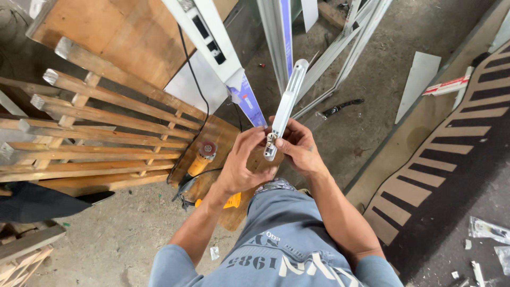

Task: The person assembles aluminum window frames by inserting metal hardware into the frame profiles and securing them with a screwdriver. They handle multiple frame sections, remove protective film, and use a manual screwdriver to tighten screws into the installed components.

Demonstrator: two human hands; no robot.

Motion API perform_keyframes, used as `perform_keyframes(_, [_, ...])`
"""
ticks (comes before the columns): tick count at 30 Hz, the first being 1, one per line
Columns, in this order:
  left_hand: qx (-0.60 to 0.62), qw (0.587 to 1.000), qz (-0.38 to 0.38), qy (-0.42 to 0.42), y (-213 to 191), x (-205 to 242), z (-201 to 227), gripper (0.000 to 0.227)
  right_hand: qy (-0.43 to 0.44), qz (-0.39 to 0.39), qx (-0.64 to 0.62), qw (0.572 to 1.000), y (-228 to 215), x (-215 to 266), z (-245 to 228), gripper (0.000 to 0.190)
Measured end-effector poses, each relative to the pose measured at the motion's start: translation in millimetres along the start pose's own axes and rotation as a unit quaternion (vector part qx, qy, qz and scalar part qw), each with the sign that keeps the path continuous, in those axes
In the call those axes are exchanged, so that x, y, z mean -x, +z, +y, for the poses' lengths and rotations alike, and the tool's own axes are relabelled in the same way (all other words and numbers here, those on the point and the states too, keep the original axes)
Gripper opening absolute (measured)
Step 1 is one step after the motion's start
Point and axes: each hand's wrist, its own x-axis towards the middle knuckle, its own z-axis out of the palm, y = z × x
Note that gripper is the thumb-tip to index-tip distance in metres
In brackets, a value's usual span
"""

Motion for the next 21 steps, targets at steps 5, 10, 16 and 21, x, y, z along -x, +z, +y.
perform_keyframes(5, [-0.16, 0.977, 0.117, 0.075, -0.2, 2.0, -30.6, 0.051, 0.006, -0.02, 0.003, 1.0, 18.9, -38.1, 5.5, 0.056])
perform_keyframes(10, [-0.146, 0.971, 0.155, 0.11, -11.9, -5.2, -57.5, 0.042, 0.015, 0.0, -0.042, 0.999, 17.6, -60.0, 10.1, 0.055])
perform_keyframes(16, [-0.104, 0.973, 0.192, 0.073, -14.8, -22.1, -72.6, 0.041, -0.073, 0.025, 0.029, 0.997, 28.2, -81.3, 0.8, 0.061])
perform_keyframes(21, [-0.096, 0.972, 0.207, 0.06, -27.9, -42.5, -82.0, 0.043, -0.165, 0.031, 0.166, 0.972, 46.4, -106.4, 7.0, 0.069])
